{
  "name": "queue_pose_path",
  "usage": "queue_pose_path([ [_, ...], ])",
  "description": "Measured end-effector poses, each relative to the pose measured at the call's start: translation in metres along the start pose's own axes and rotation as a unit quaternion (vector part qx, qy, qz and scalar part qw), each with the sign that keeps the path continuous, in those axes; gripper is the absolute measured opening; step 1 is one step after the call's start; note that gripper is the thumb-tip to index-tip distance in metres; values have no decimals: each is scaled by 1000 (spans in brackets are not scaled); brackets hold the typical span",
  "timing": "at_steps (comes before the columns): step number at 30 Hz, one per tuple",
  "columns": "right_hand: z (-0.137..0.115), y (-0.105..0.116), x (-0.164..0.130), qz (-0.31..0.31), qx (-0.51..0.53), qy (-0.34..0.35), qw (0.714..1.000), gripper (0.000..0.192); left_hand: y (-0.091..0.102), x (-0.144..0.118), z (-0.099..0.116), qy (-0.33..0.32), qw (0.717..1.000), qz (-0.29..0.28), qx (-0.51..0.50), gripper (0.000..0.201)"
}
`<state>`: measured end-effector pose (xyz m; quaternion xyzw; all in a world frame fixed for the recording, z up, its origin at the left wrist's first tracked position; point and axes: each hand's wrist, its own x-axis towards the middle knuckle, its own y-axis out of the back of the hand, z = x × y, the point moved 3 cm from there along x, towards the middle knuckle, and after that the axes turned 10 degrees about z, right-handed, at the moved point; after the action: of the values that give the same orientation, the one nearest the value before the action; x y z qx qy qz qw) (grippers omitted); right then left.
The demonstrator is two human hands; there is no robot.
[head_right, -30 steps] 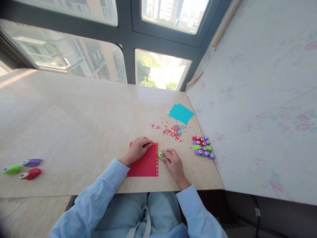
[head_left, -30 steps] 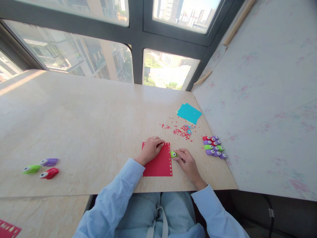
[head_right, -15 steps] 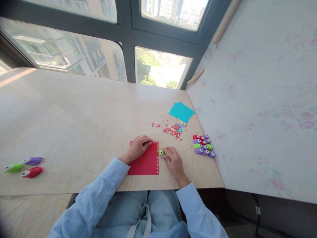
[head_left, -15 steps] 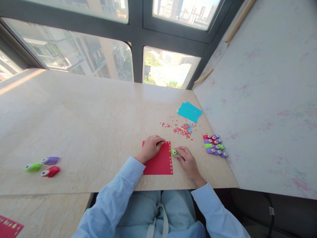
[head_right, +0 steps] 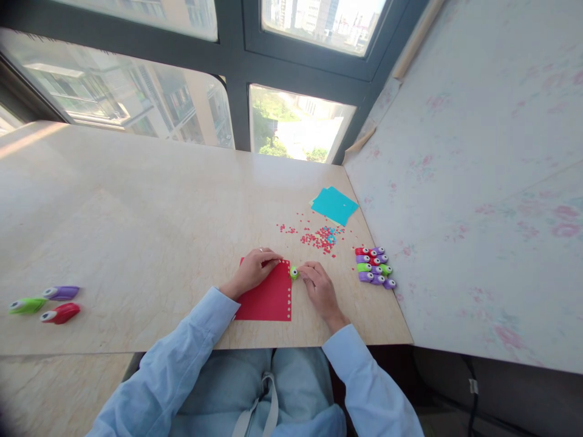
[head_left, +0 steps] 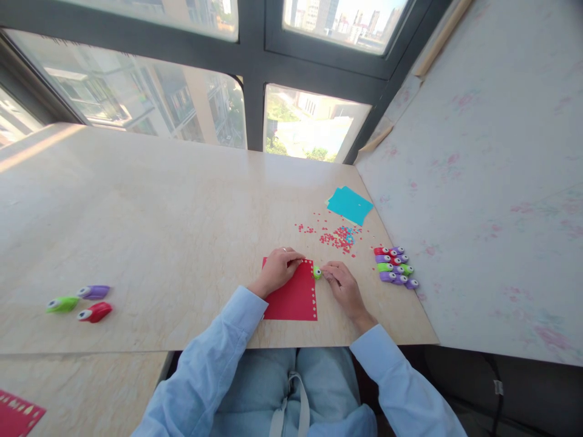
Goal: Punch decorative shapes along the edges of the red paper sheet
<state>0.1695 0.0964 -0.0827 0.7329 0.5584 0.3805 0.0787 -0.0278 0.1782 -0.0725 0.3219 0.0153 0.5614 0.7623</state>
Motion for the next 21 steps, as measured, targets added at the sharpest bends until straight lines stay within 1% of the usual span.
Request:
queue_pose_path([
  [3, -3, 0, 0, -24, -13, 24, 999, 35, 0, 0, 0, 0, 1000, -3, 9, 22],
  [6, -4, 0, -1, -58, -30, 73, 995, 48, 0, 0, 1, -8, 1000, -2, 11, 22],
  [8, -3, -1, -1, -82, -39, 99, 991, 52, 1, -1, 1, -11, 1000, -1, 14, 23],
  [11, -1, -2, 0, -100, -46, 111, 988, 49, 2, -1, 2, -11, 1000, -4, 29, 22],
  [18, -1, -2, 5, -107, -52, 110, 987, 37, 8, -5, 0, 17, 998, -9, 67, 23],
  [21, -2, -2, 9, -116, -52, 106, 986, 34, 8, -5, 0, 16, 997, -9, 81, 23],
])
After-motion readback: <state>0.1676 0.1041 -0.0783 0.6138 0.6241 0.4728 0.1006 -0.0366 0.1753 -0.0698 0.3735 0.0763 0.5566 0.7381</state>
